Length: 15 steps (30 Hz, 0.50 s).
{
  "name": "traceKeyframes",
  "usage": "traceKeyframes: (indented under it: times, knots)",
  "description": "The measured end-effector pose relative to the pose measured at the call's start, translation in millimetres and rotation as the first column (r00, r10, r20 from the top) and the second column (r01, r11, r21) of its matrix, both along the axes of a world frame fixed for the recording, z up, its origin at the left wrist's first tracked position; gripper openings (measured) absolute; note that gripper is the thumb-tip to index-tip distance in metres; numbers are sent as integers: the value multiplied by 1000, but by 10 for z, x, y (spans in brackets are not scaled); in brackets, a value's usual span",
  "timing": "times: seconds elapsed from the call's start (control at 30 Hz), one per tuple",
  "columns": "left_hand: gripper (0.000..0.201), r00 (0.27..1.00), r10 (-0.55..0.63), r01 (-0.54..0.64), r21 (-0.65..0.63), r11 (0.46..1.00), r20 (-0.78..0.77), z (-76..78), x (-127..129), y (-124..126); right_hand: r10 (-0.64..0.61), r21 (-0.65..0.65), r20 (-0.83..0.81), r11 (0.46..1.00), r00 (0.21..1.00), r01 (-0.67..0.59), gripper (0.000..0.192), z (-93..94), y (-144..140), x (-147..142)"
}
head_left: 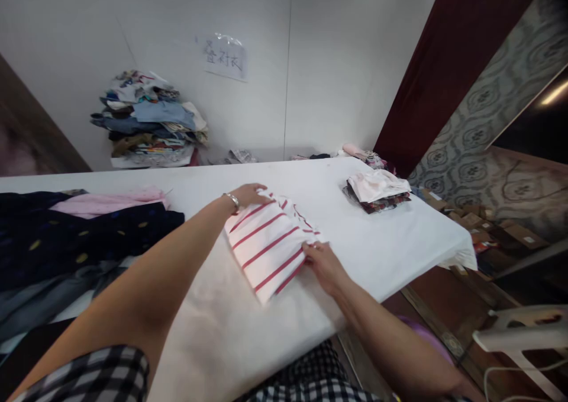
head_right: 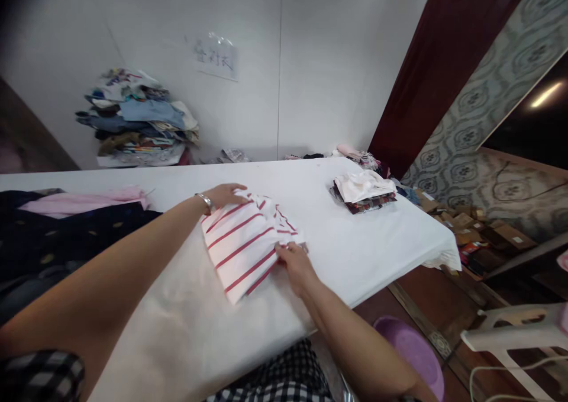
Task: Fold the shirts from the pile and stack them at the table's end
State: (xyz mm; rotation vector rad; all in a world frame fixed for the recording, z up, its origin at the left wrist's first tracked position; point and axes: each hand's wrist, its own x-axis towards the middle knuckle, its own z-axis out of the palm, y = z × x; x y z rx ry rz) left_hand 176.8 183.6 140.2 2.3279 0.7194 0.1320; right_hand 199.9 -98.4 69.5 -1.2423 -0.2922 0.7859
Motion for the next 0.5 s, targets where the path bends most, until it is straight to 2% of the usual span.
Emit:
traceKeyframes:
  times: [0.07, 0.17, 0.23, 0.27, 0.33, 0.43, 0.5]
  knots:
    - [71, 978, 54, -46, -45, 998, 203, 287, -138, 93, -8, 67, 128, 998, 992, -1, 32, 260, 93, 221]
    - [76, 855, 111, -59, -117, 991, 507, 656, -433, 94, -77, 158, 359, 987, 930, 21, 28, 638, 209, 508]
    - [82, 788, 106, -41, -120, 992, 606, 738, -701, -12, -110, 165, 477, 986, 872, 34, 23, 763, 218, 603]
    - [86, 779, 101, -40, -111, 993, 619, 702, -856, -92, -106, 153, 516, 988, 850, 30, 22, 761, 192, 613]
    - [90, 804, 104, -67, -84, 994, 586, 468, -1199, -296, -37, 78, 565, 997, 824, -9, 21, 621, 73, 561]
    - [86, 927, 113, -100, -56, 993, 357, -163, -1735, -664, 206, -125, 604, 979, 770, -164, 23, 186, -236, 357]
    - [73, 973, 97, -88, -50, 995, 209, -584, -2048, -900, 377, -232, 653, 925, 657, -301, 23, -101, -458, 199]
